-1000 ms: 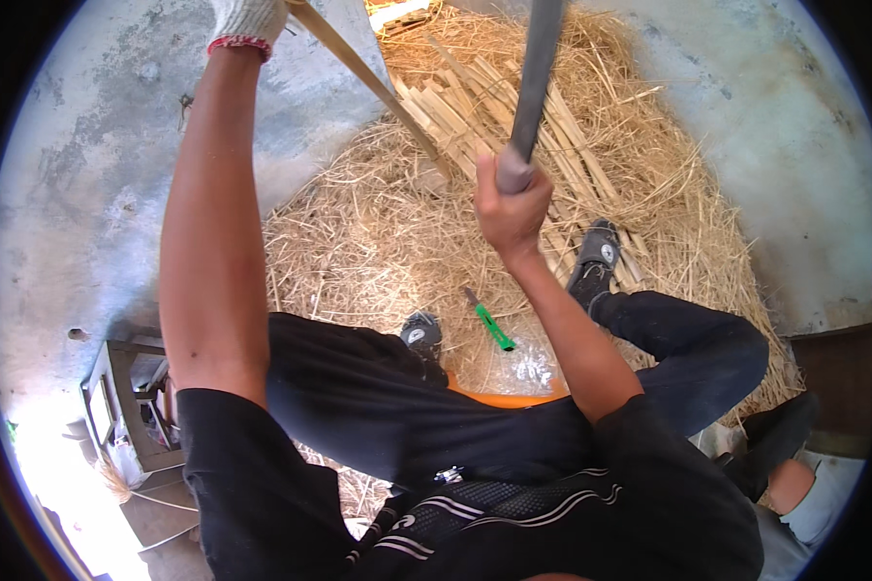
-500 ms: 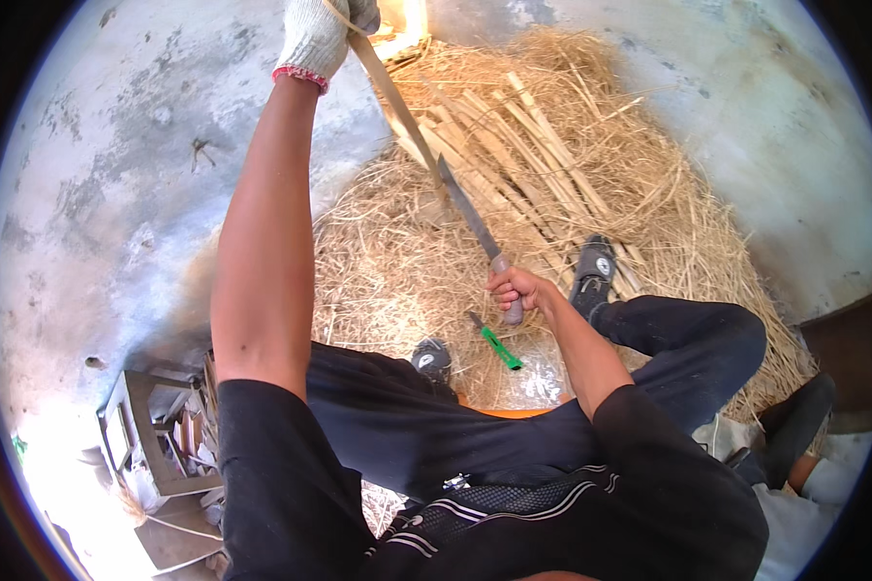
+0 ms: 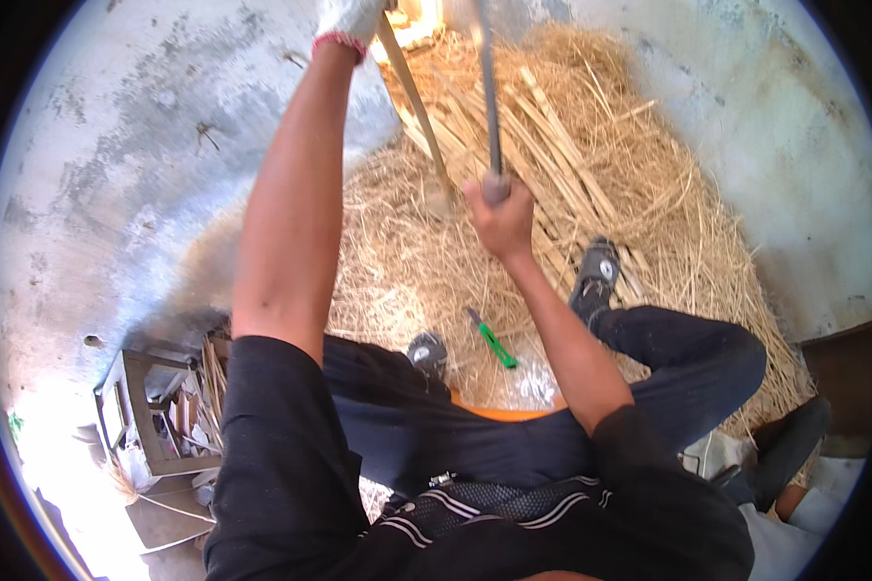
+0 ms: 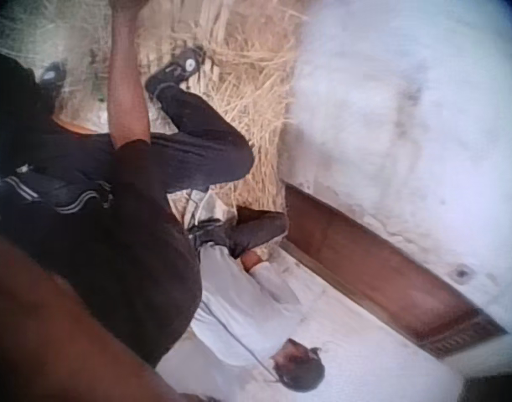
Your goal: The person sits on a straw-covered floor and uses a green-handled knife to shave the surface of a long bamboo pole. They hold the pole with a gloved left hand and repeatedly scrape the blade along its length to remove the outer layer, producing wood shavings.
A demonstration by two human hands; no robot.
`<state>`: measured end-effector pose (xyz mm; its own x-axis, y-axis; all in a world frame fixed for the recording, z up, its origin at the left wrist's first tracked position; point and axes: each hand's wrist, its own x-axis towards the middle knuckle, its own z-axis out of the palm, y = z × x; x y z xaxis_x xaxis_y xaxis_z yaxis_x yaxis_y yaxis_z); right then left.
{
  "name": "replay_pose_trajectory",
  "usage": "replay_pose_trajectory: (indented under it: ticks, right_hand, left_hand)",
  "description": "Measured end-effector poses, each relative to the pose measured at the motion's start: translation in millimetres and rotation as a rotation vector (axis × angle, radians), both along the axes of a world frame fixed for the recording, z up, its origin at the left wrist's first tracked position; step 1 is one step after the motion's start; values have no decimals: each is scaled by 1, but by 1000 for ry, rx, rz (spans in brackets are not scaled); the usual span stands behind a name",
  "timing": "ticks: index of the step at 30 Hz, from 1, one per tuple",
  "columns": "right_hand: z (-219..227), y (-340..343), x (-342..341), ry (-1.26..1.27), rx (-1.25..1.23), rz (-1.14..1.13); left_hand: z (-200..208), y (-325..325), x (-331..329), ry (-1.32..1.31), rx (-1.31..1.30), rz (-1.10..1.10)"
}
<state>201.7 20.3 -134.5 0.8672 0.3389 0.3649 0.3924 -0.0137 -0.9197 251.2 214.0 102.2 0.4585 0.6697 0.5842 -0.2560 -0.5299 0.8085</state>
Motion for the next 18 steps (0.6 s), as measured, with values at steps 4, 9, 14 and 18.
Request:
replay_pose_trajectory:
  ticks: [4,9,14,18]
  right_hand:
    - [-41,21,4,122,75,57]
    - [-249,18,10,355,-677,8]
    - [-228,2,31,1449,24,760]
    - [-236,-5,9,1446,154,784]
  left_hand:
    - [0,5,-1,-142,-108,-134]
    - [-12,19,-20,-214,-274,-316]
    - [-6,22,-49,-263,-309,-194]
    - [-9,64,-51,-136,-319,-408]
